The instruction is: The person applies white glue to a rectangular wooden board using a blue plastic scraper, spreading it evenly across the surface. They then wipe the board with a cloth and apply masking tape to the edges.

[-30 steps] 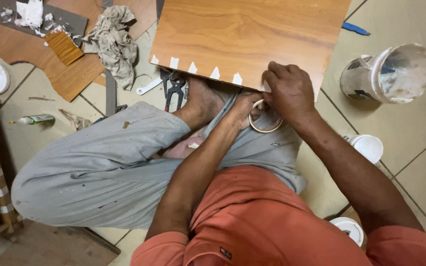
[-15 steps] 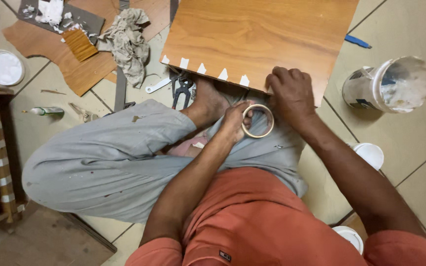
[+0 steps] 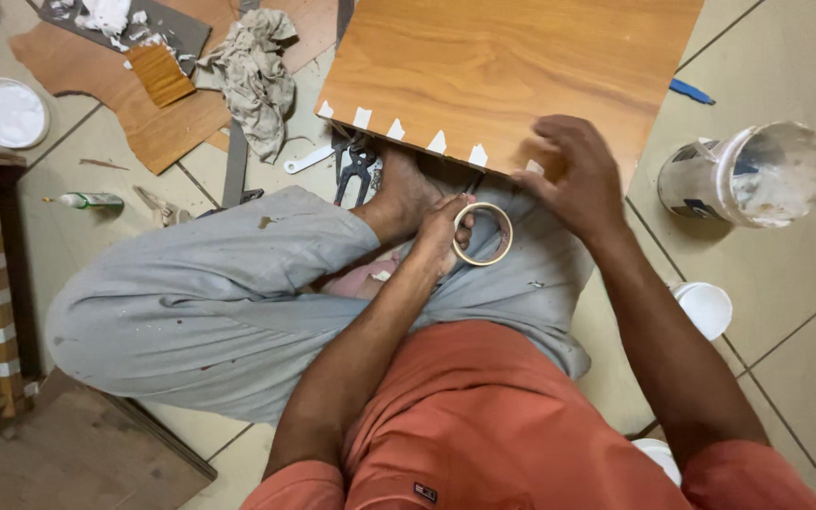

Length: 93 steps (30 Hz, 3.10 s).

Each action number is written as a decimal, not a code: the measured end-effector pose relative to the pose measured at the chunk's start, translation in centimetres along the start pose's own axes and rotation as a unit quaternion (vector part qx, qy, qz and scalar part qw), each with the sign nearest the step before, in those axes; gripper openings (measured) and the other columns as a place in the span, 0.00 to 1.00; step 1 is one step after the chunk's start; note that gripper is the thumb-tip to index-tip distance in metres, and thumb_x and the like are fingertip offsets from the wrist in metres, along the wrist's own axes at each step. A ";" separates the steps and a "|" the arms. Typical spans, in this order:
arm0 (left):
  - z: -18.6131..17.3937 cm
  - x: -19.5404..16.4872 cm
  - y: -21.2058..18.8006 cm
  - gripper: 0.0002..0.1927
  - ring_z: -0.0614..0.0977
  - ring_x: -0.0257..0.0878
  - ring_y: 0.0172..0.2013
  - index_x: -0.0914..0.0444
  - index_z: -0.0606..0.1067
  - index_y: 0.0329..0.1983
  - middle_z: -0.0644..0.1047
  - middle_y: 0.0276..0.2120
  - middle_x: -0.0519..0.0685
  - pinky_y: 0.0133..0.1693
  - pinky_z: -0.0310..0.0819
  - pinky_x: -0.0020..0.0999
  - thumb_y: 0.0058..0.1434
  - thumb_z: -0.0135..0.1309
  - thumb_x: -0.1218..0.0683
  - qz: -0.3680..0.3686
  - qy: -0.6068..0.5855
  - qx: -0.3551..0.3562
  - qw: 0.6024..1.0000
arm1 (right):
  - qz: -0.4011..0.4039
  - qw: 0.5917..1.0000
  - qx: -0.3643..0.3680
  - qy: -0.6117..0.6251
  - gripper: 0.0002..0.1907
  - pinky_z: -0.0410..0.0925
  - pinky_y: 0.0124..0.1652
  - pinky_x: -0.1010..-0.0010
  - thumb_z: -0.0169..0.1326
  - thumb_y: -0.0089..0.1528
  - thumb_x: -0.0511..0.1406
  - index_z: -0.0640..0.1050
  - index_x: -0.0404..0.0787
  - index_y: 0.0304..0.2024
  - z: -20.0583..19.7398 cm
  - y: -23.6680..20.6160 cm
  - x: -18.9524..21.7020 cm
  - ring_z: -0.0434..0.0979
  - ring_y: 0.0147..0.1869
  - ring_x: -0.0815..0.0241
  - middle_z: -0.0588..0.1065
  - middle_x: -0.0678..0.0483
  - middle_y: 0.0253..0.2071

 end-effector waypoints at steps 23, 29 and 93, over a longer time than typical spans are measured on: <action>0.3 -1.0 -1.1 0.06 0.66 0.32 0.15 0.61 0.75 0.41 0.73 0.20 0.44 0.17 0.57 0.26 0.67 0.53 0.53 0.012 0.012 0.003 1.000 | 0.070 0.995 -0.043 -0.058 0.34 0.63 0.62 0.55 0.73 0.50 0.33 0.78 0.41 0.60 -2.5 -6.4 -4.5 0.69 0.63 0.46 0.74 0.50 0.58; 2.8 -1.7 -2.6 0.13 0.71 0.31 0.19 0.65 0.78 0.50 0.77 0.26 0.48 0.21 0.63 0.25 0.69 0.51 0.52 0.081 0.141 0.013 0.987 | 0.067 0.997 -0.025 0.006 0.29 0.63 0.67 0.56 0.61 0.58 0.27 0.77 0.43 0.63 -3.7 -7.3 -4.6 0.70 0.69 0.46 0.73 0.50 0.64; 13.6 5.1 -0.1 0.17 0.68 0.29 0.18 0.66 0.76 0.34 0.73 0.19 0.43 0.20 0.61 0.27 0.70 0.53 0.47 0.085 0.315 0.033 0.945 | 0.282 0.926 -0.010 0.249 0.57 0.59 0.73 0.60 0.69 0.59 0.31 0.47 0.34 0.80 0.2 -6.5 -10.5 0.57 0.82 0.44 0.52 0.36 0.81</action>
Point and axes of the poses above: each hand's wrist, its own y-axis towards the middle knuckle, its own z-axis out of the palm, x = y × z, the point moved 4 cm from there along y, towards the middle knuckle
